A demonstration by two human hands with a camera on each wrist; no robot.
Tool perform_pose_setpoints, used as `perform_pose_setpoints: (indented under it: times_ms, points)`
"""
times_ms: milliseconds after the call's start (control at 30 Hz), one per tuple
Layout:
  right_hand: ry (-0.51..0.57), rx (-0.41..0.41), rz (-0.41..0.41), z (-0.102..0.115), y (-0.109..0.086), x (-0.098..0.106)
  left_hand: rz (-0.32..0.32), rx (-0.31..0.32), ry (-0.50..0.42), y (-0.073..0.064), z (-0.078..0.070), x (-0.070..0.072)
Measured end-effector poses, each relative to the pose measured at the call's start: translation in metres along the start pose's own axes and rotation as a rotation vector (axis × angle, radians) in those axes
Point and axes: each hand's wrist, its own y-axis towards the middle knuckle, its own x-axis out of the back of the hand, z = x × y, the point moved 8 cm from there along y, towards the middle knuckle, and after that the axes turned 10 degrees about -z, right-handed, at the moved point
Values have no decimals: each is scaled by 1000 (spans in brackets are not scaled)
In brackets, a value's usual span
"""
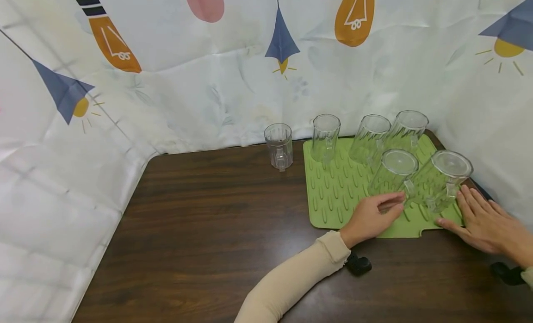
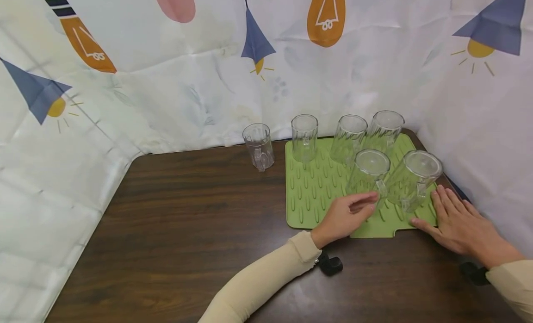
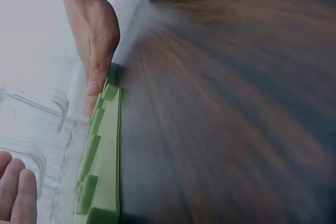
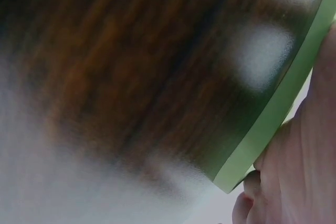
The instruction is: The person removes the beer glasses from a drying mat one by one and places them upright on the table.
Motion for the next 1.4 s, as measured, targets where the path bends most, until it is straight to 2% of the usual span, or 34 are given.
perform_pose_setpoints:
  times_ms: [133,300,633,933,1000,1100,1200,1300,1400]
  points:
    - [1,-3,11,2,-1,1,8,6,19,1,0,-3]
    - [-2,3,5,5,-1,2,21,-37,54,0,-6,-5]
    - [5,1,19,6,-2,1,-29,-115,124,2,-14,-4]
    - [13,3,16,5,-2,0,-134,-141,35,2,-17,4]
    - [5,7,10,5,-2,1,-142,-153,22,1,-19,6]
    - [-11,13,-1,5,-2,1,-122,-182,-2,-1,-23,6]
    - [-13,8,-11,5,-2,1,-67,-196,-37,-4,-27,3]
    - [-13,3,-21,3,-2,1,-19,-189,-64,-7,-28,0]
    - [-15,2,-28,2,-2,0,-3,-180,-63,-9,-28,0]
